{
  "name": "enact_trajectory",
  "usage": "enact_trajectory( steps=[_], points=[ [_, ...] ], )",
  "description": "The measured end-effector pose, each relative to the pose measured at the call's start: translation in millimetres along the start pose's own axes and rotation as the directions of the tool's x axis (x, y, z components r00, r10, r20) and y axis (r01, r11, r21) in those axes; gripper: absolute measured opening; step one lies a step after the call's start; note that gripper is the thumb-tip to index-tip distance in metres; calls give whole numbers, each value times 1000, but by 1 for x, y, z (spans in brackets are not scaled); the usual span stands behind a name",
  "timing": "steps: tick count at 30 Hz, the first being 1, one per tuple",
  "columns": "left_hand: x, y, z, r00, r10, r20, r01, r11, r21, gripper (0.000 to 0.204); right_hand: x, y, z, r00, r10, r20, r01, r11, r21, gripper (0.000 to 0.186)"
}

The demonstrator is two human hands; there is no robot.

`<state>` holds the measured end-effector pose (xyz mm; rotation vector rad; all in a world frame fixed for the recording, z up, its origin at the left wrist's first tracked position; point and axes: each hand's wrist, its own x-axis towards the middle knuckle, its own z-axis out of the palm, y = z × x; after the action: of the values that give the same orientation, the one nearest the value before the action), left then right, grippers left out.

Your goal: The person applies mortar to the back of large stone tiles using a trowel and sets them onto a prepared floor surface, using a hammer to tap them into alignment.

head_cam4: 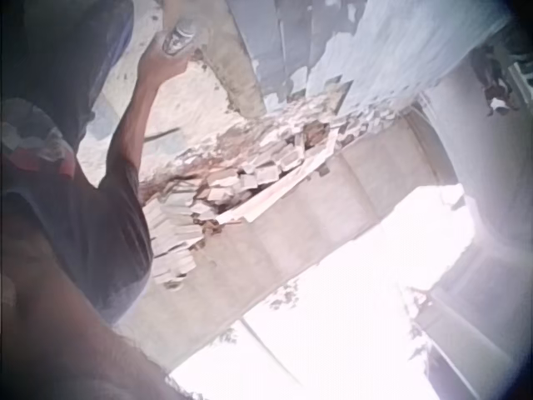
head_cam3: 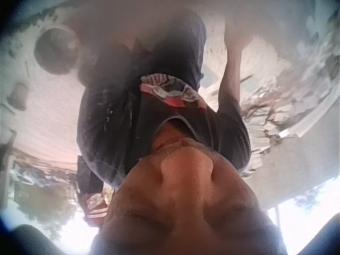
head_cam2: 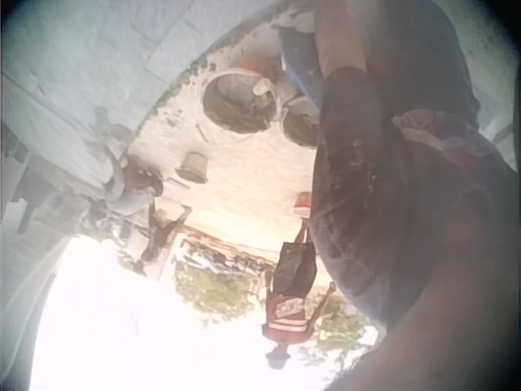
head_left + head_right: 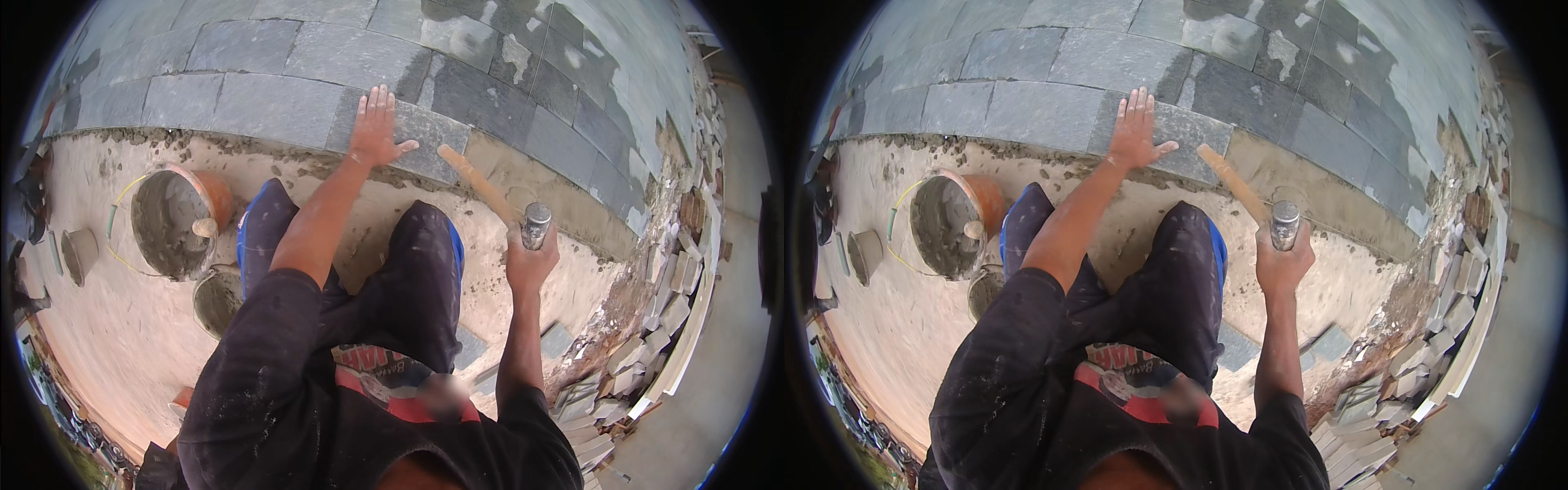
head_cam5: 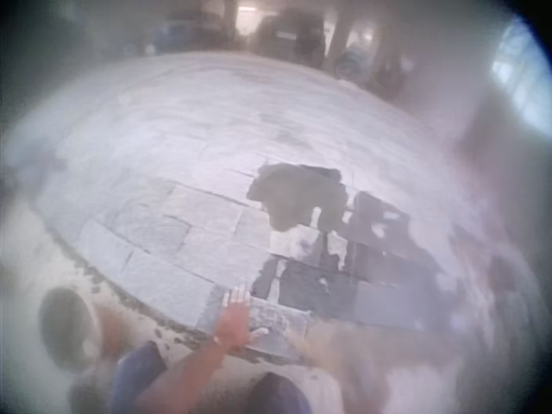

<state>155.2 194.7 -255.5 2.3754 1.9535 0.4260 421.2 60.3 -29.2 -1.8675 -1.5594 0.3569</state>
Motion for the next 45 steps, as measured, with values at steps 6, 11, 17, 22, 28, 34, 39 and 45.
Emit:
enact_trajectory(
  steps=[6, 11, 17, 22, 28, 34, 39, 45],
  points=[
    [2, 3, -1, 997, -22, 68, 19, 999, 50, 119, -36, 13, -31, 996, 88, 14, -88, 996, -32, 20],
    [2, 2, 1, 998, -23, 65, 21, 999, 38, 121, -49, 17, -39, 996, 89, 8, -88, 996, -23, 21],
    [2, 0, 3, 999, -18, 51, 17, 999, 36, 121, -44, 16, -13, 998, 57, 30, -58, 998, 24, 24],
    [1, 2, 2, 999, -1, 53, -1, 999, 35, 120, -41, 18, -4, 999, -33, 22, 34, 998, -53, 26],
    [-1, 1, 3, 998, -23, 54, 20, 998, 56, 120, -35, 17, 8, 995, -69, 72, 73, 996, -49, 25],
    [2, 2, 2, 998, -12, 62, 9, 999, 48, 121, -33, 15, 13, 994, -85, 71, 86, 996, -5, 25],
    [2, -1, 3, 998, -14, 63, 11, 999, 46, 122, -32, 11, 15, 987, -157, 25, 158, 986, -44, 26],
    [2, -1, 2, 999, -15, 48, 14, 1000, 19, 121, -27, 9, 16, 993, -90, 72, 94, 993, -65, 25]
  ],
)
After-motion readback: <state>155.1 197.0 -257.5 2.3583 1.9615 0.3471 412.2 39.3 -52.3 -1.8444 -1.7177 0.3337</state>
